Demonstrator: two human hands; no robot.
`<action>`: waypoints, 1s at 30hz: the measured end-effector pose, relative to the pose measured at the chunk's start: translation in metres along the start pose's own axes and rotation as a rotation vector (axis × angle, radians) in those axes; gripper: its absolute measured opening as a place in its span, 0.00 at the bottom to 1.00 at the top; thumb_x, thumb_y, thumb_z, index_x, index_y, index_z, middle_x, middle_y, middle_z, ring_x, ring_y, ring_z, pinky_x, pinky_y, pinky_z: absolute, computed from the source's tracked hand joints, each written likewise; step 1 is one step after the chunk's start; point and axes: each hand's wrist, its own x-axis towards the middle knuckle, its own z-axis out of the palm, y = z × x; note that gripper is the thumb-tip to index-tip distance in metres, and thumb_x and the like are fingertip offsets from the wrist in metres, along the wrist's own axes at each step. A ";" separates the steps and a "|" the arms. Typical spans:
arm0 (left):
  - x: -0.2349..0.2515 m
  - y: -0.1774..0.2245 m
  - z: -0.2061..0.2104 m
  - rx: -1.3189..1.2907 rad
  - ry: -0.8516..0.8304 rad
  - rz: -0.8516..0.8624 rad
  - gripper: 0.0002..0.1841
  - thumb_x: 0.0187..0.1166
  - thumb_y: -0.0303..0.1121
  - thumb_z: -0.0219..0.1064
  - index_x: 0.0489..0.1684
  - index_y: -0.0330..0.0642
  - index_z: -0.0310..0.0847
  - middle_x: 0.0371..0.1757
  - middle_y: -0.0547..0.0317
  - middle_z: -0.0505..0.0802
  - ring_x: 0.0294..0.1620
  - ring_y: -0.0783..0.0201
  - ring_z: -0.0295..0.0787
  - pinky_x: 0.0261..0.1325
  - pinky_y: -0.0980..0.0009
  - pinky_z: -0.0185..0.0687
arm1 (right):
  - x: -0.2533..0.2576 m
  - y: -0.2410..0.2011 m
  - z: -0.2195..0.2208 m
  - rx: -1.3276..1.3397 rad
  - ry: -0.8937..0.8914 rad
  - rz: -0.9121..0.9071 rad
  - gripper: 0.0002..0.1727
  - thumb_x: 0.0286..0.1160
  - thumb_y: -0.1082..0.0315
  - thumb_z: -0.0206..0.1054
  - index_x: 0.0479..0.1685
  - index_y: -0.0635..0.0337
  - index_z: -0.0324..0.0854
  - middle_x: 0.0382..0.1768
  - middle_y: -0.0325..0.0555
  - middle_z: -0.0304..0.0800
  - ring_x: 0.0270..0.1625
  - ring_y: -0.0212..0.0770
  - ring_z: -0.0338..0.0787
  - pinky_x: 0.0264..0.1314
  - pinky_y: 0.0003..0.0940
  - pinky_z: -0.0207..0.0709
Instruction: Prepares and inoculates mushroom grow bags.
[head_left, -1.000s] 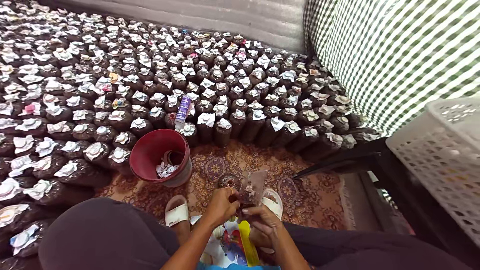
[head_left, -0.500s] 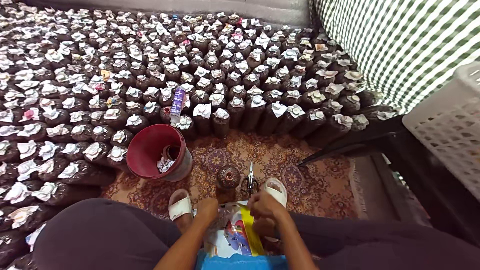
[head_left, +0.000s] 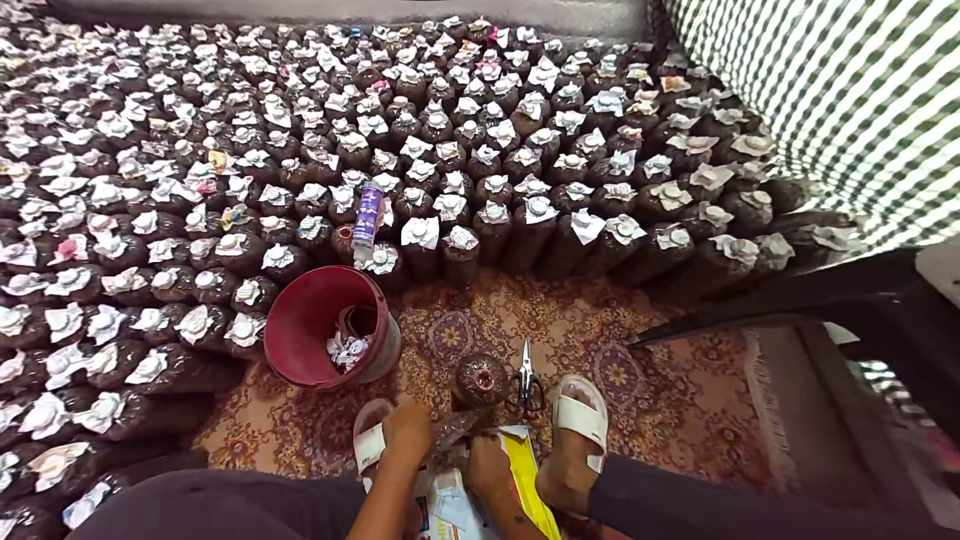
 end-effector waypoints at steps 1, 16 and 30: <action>0.000 0.000 0.000 -0.003 -0.007 -0.002 0.19 0.83 0.37 0.62 0.65 0.35 0.82 0.69 0.39 0.87 0.72 0.41 0.83 0.67 0.39 0.78 | 0.001 0.001 0.000 0.015 -0.006 0.010 0.32 0.70 0.46 0.74 0.62 0.66 0.86 0.69 0.63 0.85 0.75 0.63 0.82 0.68 0.61 0.80; 0.014 0.034 0.028 0.026 -0.088 0.155 0.20 0.77 0.39 0.69 0.59 0.33 0.85 0.68 0.35 0.87 0.71 0.35 0.82 0.67 0.34 0.76 | 0.014 0.088 -0.086 0.584 0.071 0.128 0.32 0.57 0.71 0.82 0.66 0.63 0.80 0.54 0.60 0.91 0.57 0.56 0.92 0.63 0.55 0.84; 0.044 0.039 0.089 0.163 -0.122 0.315 0.18 0.79 0.33 0.67 0.62 0.31 0.84 0.70 0.32 0.85 0.71 0.32 0.81 0.65 0.32 0.77 | -0.052 0.062 -0.193 1.171 0.605 -0.072 0.26 0.60 0.79 0.82 0.58 0.69 0.77 0.38 0.57 0.92 0.35 0.46 0.93 0.39 0.41 0.89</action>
